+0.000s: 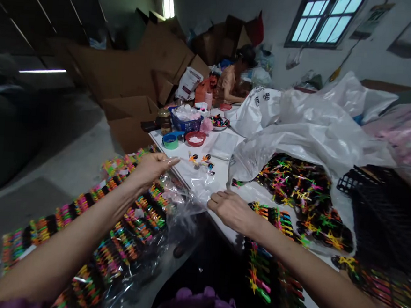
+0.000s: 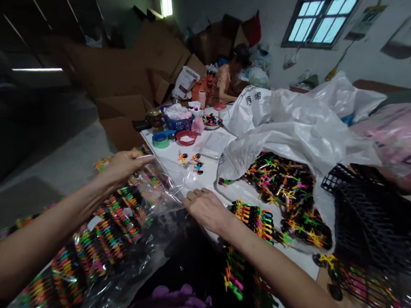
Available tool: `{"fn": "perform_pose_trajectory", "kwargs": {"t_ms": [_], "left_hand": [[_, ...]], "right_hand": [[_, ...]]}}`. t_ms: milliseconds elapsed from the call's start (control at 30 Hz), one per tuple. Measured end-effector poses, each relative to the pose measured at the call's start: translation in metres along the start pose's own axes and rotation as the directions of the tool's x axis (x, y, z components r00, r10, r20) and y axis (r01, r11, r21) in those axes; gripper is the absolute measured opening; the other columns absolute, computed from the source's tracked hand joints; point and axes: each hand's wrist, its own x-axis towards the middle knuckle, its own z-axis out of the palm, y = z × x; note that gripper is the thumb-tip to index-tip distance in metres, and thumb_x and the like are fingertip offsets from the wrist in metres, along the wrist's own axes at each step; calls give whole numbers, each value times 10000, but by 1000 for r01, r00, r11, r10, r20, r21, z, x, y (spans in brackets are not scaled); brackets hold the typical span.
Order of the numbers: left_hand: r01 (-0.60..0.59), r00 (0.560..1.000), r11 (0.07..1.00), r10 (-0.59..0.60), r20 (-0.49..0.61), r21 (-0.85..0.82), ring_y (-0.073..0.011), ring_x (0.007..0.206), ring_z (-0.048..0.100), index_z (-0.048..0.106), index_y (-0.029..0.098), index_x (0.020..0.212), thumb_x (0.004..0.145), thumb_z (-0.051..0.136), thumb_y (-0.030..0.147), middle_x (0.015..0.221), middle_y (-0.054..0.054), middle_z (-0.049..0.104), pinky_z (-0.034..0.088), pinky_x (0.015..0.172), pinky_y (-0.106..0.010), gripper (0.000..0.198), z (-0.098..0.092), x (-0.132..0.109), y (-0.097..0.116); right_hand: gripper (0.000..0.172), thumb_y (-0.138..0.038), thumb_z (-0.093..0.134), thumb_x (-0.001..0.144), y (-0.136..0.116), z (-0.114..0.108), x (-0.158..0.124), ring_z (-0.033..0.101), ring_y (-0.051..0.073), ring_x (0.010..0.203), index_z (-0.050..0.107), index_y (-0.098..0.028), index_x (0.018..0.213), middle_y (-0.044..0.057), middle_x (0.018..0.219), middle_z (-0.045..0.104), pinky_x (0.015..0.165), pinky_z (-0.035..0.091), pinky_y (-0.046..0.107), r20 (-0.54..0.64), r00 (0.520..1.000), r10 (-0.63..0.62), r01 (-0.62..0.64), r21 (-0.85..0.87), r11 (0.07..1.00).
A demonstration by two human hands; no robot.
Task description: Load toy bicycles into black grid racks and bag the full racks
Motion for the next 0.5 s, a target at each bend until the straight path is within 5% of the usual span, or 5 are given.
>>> {"fn": "perform_pose_trajectory", "kwargs": {"t_ms": [67,167,333,500], "left_hand": [[-111,989,975,90,114,192,-58,398,259,377,184,452,583,667,478,404,81,312,176,420,-216,433,10,3,6],[-299,924,872,163,347,388,-85,449,345,449,184,510,618,632,404,451,65,395,218,451,-222,306,43,-7,21],[-499,831,751,272,486,432,-120,523,451,471,199,609,646,573,251,554,47,504,284,517,-234,120,88,-30,40],[-611,752,655,303,585,445,-144,537,480,486,215,640,634,529,136,564,38,518,286,536,-249,90,98,-20,43]], "right_hand": [[117,-240,466,895,5,-8,-6,548,155,800,536,-167,952,49,874,582,688,418,267,-50,992,115,-106,149,983],[380,-300,509,868,9,-28,-2,509,177,987,414,-163,1210,91,1102,529,787,426,286,-213,935,283,-218,283,934],[525,-119,543,789,20,-24,8,445,251,1076,369,-179,1280,133,1212,455,886,364,420,-175,833,526,-519,84,850],[467,-189,604,767,32,-42,-10,445,265,1041,449,-164,1207,130,1134,483,858,367,418,-200,807,556,-557,59,829]]}}
